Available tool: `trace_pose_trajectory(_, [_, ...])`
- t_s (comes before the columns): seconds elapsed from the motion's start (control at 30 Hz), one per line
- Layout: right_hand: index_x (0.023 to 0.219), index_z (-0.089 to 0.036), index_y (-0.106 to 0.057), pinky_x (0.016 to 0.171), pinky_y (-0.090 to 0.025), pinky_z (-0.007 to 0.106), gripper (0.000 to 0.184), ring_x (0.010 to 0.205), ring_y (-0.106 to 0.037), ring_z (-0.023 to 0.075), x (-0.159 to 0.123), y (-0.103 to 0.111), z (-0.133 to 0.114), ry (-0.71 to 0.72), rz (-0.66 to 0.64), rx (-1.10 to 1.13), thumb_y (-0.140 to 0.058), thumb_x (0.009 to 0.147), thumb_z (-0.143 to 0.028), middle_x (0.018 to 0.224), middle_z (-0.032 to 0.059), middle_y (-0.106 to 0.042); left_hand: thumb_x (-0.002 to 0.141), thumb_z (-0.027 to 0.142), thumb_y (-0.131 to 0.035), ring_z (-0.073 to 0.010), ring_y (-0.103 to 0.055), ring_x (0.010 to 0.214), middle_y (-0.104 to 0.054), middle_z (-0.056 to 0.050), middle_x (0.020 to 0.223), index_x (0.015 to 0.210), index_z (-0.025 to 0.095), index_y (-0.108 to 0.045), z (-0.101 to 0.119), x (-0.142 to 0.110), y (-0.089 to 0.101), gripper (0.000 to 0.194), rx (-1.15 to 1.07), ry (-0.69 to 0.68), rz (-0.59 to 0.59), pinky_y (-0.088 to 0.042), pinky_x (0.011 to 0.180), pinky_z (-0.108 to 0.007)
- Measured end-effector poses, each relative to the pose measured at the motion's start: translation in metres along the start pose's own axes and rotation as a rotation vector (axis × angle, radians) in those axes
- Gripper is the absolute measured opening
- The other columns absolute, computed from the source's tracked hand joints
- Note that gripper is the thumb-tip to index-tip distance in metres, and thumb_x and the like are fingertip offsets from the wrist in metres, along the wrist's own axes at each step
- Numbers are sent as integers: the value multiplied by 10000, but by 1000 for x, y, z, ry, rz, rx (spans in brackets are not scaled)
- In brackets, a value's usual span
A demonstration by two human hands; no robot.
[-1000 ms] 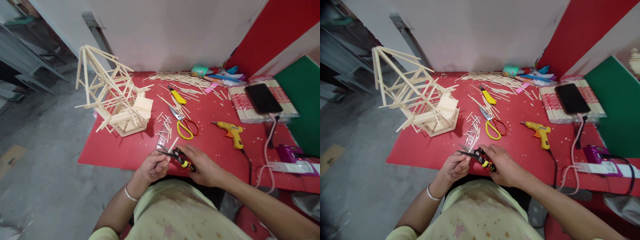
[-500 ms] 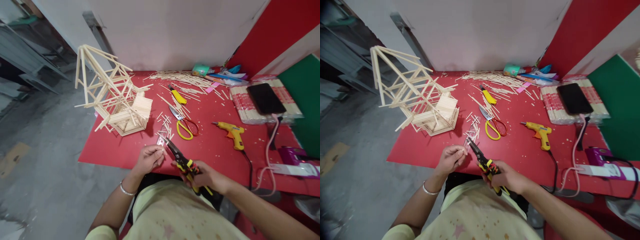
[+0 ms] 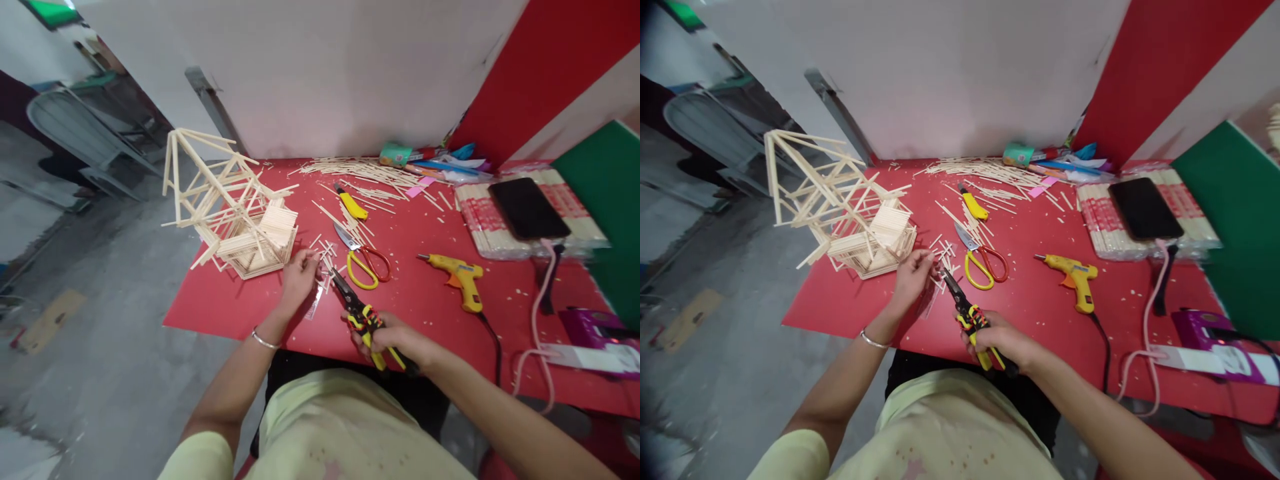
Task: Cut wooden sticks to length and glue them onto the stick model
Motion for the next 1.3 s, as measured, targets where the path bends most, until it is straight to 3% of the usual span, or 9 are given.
trace_pose_trajectory(0.17, [1124, -163, -591, 596, -452, 270, 624, 634, -591, 148, 6, -2, -3, -21, -46, -2, -576, 500, -151, 773, -8, -627, 843, 552, -664, -94, -518, 375, -650, 5, 604, 953, 167, -606, -10, -12, -9, 404, -179, 77, -57, -304, 374, -192])
trace_pose_trajectory(0.3, [987, -179, -597, 582, -453, 256, 486, 631, -585, 142, 7, -1, 2, -35, -77, -67, -574, 501, -166, 766, -11, -623, 798, 676, -637, -68, -393, 312, -565, 13, 512, 837, 155, -597, -23, -25, -32, 524, -328, 424, -324, -132, 330, -191])
trace_pose_trajectory(0.43, [853, -189, -573, 547, -424, 240, 343, 585, -544, 125, -1, 5, 6, -33, -31, -181, -558, 511, -186, 706, -29, -593, 718, 493, -798, -40, -310, 337, -448, 68, 460, 770, 159, -581, -25, -48, -51, 402, -381, 622, -563, -124, 355, -173])
trace_pose_trajectory(0.6, [1034, -187, -639, 695, -508, 305, 354, 769, -616, 188, -31, 6, -12, 133, 83, -593, -568, 694, -253, 848, 13, -663, 687, 357, -831, -19, -393, 427, -640, -8, 709, 786, 152, -614, -6, -37, -35, 314, -407, 387, -271, -189, 373, -154])
trace_pose_trajectory(0.73, [1428, -175, -494, 962, -489, 480, 646, 1101, -612, 322, -70, 24, -34, 325, 545, -1183, -563, 791, -259, 1243, 149, -640, 737, 423, -802, -34, -371, 415, -544, 36, 569, 800, 148, -681, 0, -33, -12, 307, -253, 243, -149, -179, 370, -170])
trace_pose_trajectory(0.87, [1458, -136, -470, 885, -502, 546, 646, 1062, -616, 403, -95, 53, -32, 255, 906, -1528, -562, 852, -339, 1176, 220, -632, 764, 437, -777, -52, -385, 425, -543, 42, 546, 891, 148, -731, -8, -32, 7, 319, -41, 122, -146, -269, 417, -186])
trace_pose_trajectory(1.0, [1449, -137, -491, 911, -495, 511, 632, 1088, -603, 374, -92, 62, -28, 332, 855, -1641, -593, 874, -379, 1211, 209, -627, 818, 384, -711, -97, -521, 559, -653, 2, 701, 904, 172, -722, -6, -28, 23, 229, 164, -50, -103, -396, 546, -210])
trace_pose_trajectory(1.13, [1420, -189, -544, 949, -477, 505, 633, 1121, -594, 360, -79, 50, -33, 372, 791, -1684, -641, 865, -478, 1253, 175, -626, 871, 310, -661, -135, -585, 717, -674, -18, 796, 821, 193, -722, 14, -23, 18, 142, 452, -304, -180, -434, 676, -237])
trace_pose_trajectory(1.3, [1467, -194, -475, 954, -487, 431, 737, 1157, -601, 321, -58, 37, -69, 424, 931, -1568, -599, 871, -608, 1283, 157, -630, 908, 274, -626, -164, -620, 806, -682, -35, 853, 872, 208, -732, 23, -17, 5, 130, 517, -448, -242, -459, 760, -271])
Point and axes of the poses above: each hand's wrist, its own x-axis towards the middle knuckle, its own y-axis out of the back of the hand, z = x × y, the point moved 8 cm from there along x, towards the middle knuckle
